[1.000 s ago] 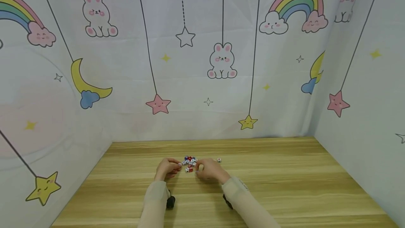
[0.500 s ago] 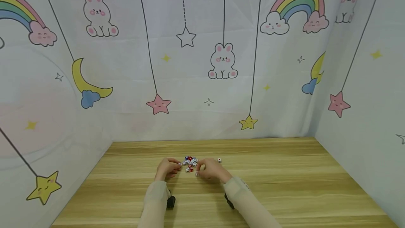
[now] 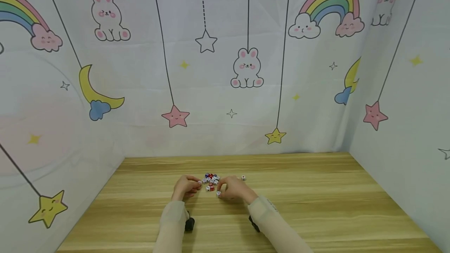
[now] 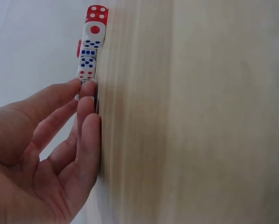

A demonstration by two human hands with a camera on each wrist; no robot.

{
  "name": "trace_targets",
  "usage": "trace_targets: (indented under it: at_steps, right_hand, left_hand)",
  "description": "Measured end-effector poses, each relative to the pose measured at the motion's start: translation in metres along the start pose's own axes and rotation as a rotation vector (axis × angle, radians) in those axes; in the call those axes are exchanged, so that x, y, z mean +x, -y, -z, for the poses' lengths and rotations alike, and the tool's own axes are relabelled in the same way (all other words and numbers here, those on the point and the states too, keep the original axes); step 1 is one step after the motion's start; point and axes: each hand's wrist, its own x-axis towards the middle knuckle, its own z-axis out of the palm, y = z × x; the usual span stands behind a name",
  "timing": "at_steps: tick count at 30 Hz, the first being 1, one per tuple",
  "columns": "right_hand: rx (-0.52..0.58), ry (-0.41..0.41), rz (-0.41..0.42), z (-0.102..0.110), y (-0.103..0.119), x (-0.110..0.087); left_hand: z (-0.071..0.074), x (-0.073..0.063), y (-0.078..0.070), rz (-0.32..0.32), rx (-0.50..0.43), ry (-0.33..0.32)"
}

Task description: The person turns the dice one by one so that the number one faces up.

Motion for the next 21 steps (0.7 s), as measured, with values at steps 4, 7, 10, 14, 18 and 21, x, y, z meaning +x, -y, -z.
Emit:
trace_targets:
  at_steps: [4, 7, 10, 14, 18, 21]
  right_hand:
    - [0.000, 0.019, 0.032, -0.0013, 0.0001, 0.0019]
    - [0.000, 0.030, 0.050, -0.0024, -0.0002, 0.0036]
    - [-0.025, 0.030, 0.055, -0.0042, -0.0008, 0.0050]
    - [-0.034, 0.017, 0.064, -0.0050, -0.0015, 0.0049]
    - [0.001, 0.002, 0.074, -0.0036, -0.0028, 0.0040]
    - [0.018, -0.004, 0.066, -0.0027, -0.0035, 0.0030]
  left_hand:
    - [-0.0001, -0.0006, -0.0004, -0.001, 0.000, 0.000]
    - [-0.0002, -0.0013, -0.0007, 0.001, -0.001, -0.001]
    - [-0.0006, -0.0009, -0.0005, 0.010, -0.004, -0.001]
    - [0.0004, -0.0006, -0.0008, 0.020, -0.003, 0.011]
    - [0.0007, 0.0003, -0.0002, 0.013, -0.001, 0.011]
    - [0.0004, 0.0008, 0.0006, 0.002, -0.002, 0.003]
